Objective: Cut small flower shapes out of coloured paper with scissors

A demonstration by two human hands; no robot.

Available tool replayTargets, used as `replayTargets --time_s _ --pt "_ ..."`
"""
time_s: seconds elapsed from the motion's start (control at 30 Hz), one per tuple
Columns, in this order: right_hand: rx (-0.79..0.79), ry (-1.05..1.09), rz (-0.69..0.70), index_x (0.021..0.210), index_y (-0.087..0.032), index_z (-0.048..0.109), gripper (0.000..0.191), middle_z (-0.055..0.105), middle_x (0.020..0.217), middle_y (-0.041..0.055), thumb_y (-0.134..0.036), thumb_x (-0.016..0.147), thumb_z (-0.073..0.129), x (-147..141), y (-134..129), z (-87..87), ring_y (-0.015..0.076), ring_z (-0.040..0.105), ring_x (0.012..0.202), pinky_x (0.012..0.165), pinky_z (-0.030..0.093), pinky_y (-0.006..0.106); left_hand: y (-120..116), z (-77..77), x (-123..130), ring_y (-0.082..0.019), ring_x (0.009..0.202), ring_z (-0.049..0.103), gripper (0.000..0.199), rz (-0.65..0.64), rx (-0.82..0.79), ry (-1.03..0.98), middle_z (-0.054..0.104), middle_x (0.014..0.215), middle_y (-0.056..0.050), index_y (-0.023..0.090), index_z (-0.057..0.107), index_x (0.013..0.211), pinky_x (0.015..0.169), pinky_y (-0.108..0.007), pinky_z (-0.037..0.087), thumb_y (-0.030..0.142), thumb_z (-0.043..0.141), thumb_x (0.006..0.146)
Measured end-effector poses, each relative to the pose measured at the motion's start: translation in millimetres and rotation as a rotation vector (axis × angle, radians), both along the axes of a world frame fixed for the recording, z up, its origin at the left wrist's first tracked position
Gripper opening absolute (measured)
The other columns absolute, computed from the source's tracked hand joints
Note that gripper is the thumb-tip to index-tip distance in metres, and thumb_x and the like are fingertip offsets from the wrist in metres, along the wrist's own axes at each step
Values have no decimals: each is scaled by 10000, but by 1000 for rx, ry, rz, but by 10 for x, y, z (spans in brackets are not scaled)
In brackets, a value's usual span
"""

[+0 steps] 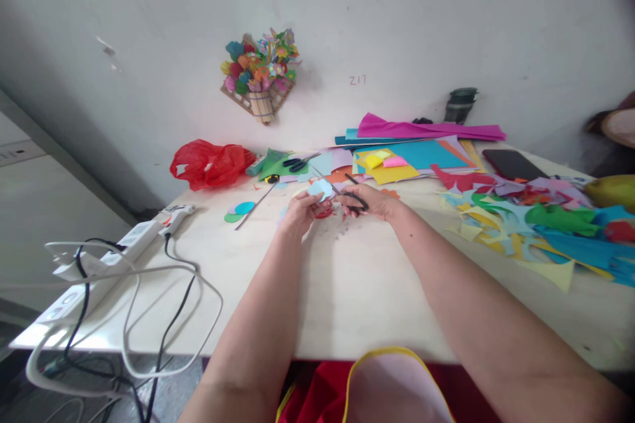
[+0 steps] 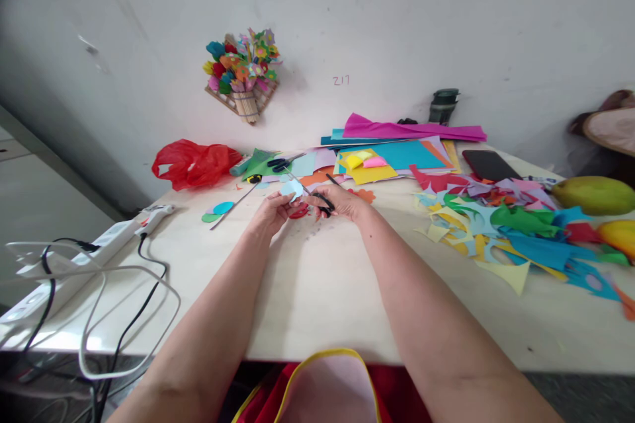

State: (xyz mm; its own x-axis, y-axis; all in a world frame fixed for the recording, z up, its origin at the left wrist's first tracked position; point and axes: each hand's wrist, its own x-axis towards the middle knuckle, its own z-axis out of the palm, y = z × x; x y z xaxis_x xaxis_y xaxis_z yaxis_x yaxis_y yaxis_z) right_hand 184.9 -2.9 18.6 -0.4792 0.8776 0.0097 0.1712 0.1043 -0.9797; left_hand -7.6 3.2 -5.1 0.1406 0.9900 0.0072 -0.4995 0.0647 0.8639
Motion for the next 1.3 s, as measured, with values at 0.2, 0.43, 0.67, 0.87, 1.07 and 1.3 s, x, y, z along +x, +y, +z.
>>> replayTargets --time_s 0.2,0.43,0.67,0.87,1.07,1.3 --pt "5 1 18 698 -160 576 373 618 578 -9 -442 743 816 13 -11 1 66 504 438 390 254 191 -13 14 -1 -156 575 693 159 3 -52 30 732 707 -74 111 672 783 688 -276 585 68 769 664" --pt "4 -3 40 719 -164 584 383 635 588 -1 -467 737 818 26 -4 0 76 524 450 376 233 185 -61 60 19 -184 581 692 176 8 -102 45 724 698 -64 106 679 819 652 -323 606 54 729 658" --pt "12 1 40 708 -164 577 388 625 576 -5 -460 703 827 20 -13 12 75 519 443 370 228 188 -103 102 48 -147 545 652 169 16 -106 27 708 688 -49 107 669 805 632 -294 600 25 709 663" --pt "27 1 37 703 -166 571 381 626 569 -4 -456 701 818 1 -6 8 75 504 434 362 214 193 -129 132 89 -142 558 654 157 51 -117 22 701 673 -46 109 664 780 607 -253 570 17 705 660" --pt "59 2 19 702 -171 581 361 615 563 -14 -462 692 794 -12 22 -24 77 507 437 371 206 193 -96 119 110 -137 570 648 120 116 -133 -3 681 638 -36 107 655 726 677 -273 571 16 693 657" --pt "36 2 -25 716 -177 605 298 615 549 -19 -392 679 807 -37 -21 12 84 516 443 407 305 192 -61 104 101 -132 525 628 180 111 -133 1 660 608 -10 125 628 723 669 -291 574 22 738 626"
